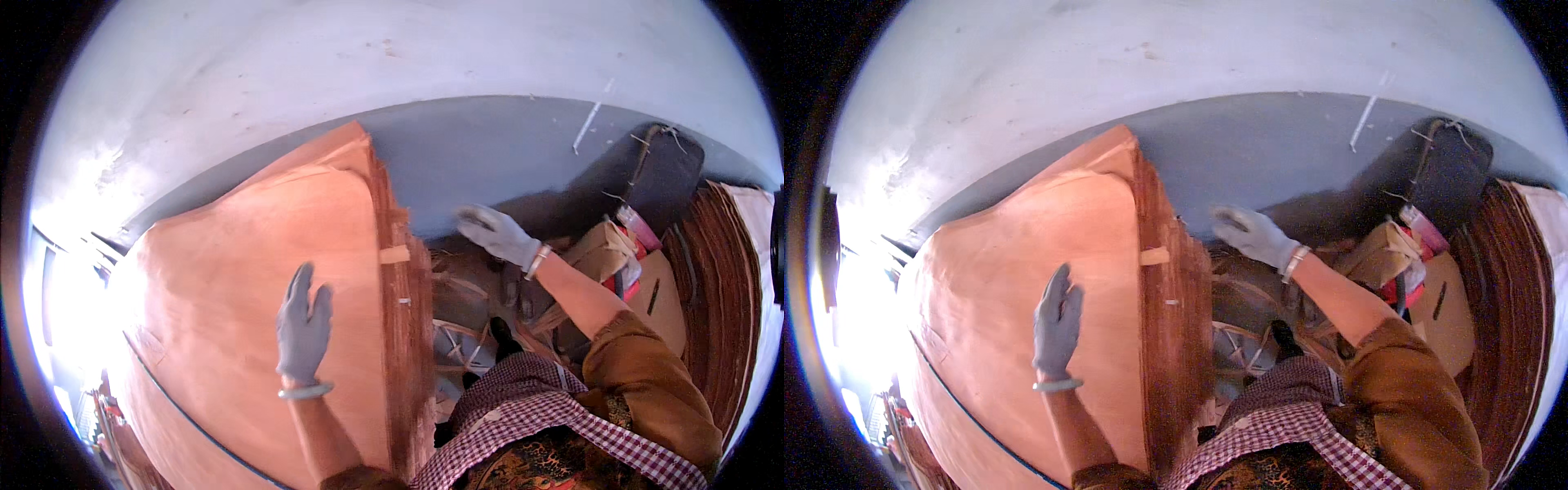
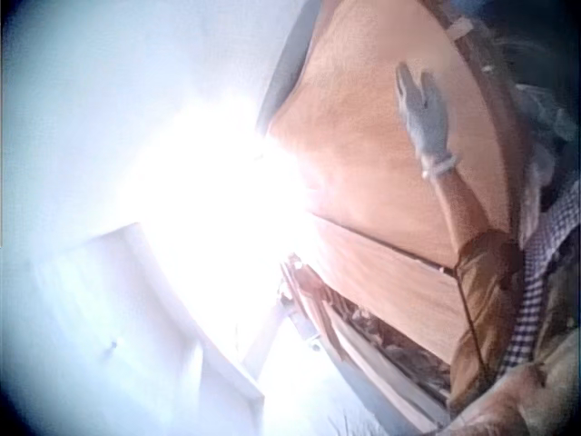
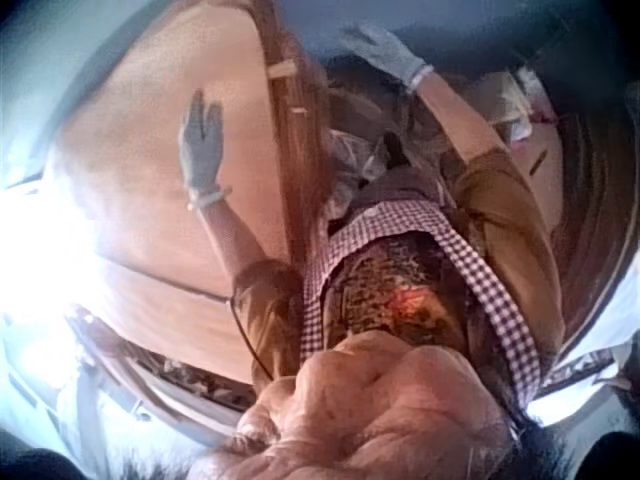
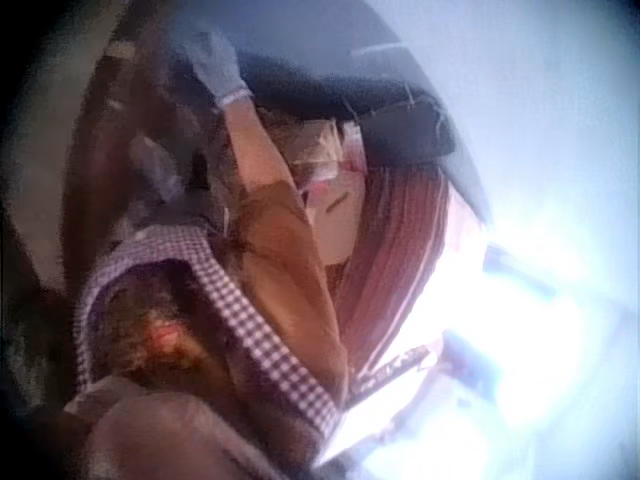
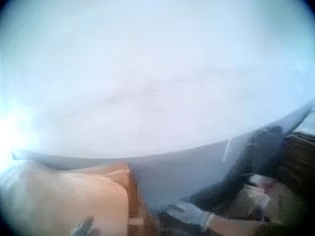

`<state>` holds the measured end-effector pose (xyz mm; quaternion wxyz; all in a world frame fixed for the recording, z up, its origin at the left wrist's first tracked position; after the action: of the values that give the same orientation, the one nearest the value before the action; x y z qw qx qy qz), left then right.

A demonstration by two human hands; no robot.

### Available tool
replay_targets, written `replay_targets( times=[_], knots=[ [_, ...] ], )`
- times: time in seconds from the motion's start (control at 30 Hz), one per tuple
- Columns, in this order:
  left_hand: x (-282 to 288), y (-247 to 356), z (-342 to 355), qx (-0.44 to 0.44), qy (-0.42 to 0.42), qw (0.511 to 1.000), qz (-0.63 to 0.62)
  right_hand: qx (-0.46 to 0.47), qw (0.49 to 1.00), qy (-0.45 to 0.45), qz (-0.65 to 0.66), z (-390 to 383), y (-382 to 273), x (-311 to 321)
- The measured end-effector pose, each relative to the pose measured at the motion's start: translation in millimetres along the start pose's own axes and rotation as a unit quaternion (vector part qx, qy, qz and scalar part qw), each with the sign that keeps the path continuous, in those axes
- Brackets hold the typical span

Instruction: The person uses a utility knife to cut wood veneer sheets on a workbench, then moves the sheets and organizes them in a stack.

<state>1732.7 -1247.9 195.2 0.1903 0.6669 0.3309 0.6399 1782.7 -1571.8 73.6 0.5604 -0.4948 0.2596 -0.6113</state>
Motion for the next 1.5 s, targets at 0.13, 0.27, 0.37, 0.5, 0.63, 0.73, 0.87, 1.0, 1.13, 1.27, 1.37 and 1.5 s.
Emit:
replay_targets(
  times=[0.13,0.27,0.37,0.5,0.63,0.73,0.87,1.0,1.13,1.27,1.37,1.5],
  knots=[
    [15.0,-70.8,-57.1,-0.006,-0.034,0.985,0.17,-0.202,0.969,-0.086,-0.116,-189.3,61.0,63.1],
    [48.2,-137.5,-150.7,0.07,-0.103,0.928,0.351,-0.348,0.788,-0.476,-0.179,-394.7,100.7,39.5],
    [33.7,-139.3,-210.6,0.083,-0.098,0.875,0.467,-0.496,0.78,-0.338,-0.177,-503.3,110.2,95.0],
    [5.1,-144.0,-209.4,0.076,-0.056,0.853,0.513,-0.475,0.852,0.027,-0.22,-539.7,127.7,192.5],
    [39.8,-207.3,-205.8,0.057,0.022,0.916,0.396,-0.486,0.795,0.008,-0.364,-546.5,175.4,266.2],
    [58.7,-221.5,-198.8,0.057,0.028,0.934,0.353,-0.563,0.686,0.123,-0.445,-576.2,221.9,312.4],
    [25.0,-162.4,-192.0,0.164,-0.039,0.925,0.341,-0.572,0.724,0.05,-0.381,-610.0,260.9,356.7],
    [-15.1,-133.8,-182.4,0.195,-0.07,0.908,0.363,-0.615,0.732,0.061,-0.287,-648.0,275.7,419.2],
    [-8.3,-137.2,-194.7,0.17,-0.038,0.931,0.321,-0.68,0.725,0.109,-0.026,-645.3,281.6,430.0],
    [4.1,-139.9,-211.2,0.142,-0.007,0.931,0.337,-0.689,0.685,0.112,0.209,-631.9,257.5,402.3],
    [7.2,-142.5,-202.5,0.083,0.027,0.916,0.392,-0.584,0.776,0.161,0.176,-655.9,232.7,362.1],
    [3.9,-132.7,-224.1,0.089,0.071,0.898,0.426,-0.475,0.751,0.086,0.449,-617.2,181.3,214.6]
  ],
)
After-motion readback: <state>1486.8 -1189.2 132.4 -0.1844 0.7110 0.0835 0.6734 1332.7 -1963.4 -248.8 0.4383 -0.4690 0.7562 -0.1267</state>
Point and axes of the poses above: each hand's wrist, its own z-axis towards the middle knuckle, its own x-axis out of the back of the hand, y = z × x, the point moved 6 cm from there along z, towards the middle knuckle, and after that the axes turned 13 degrees about x, right-handed, at the moved point
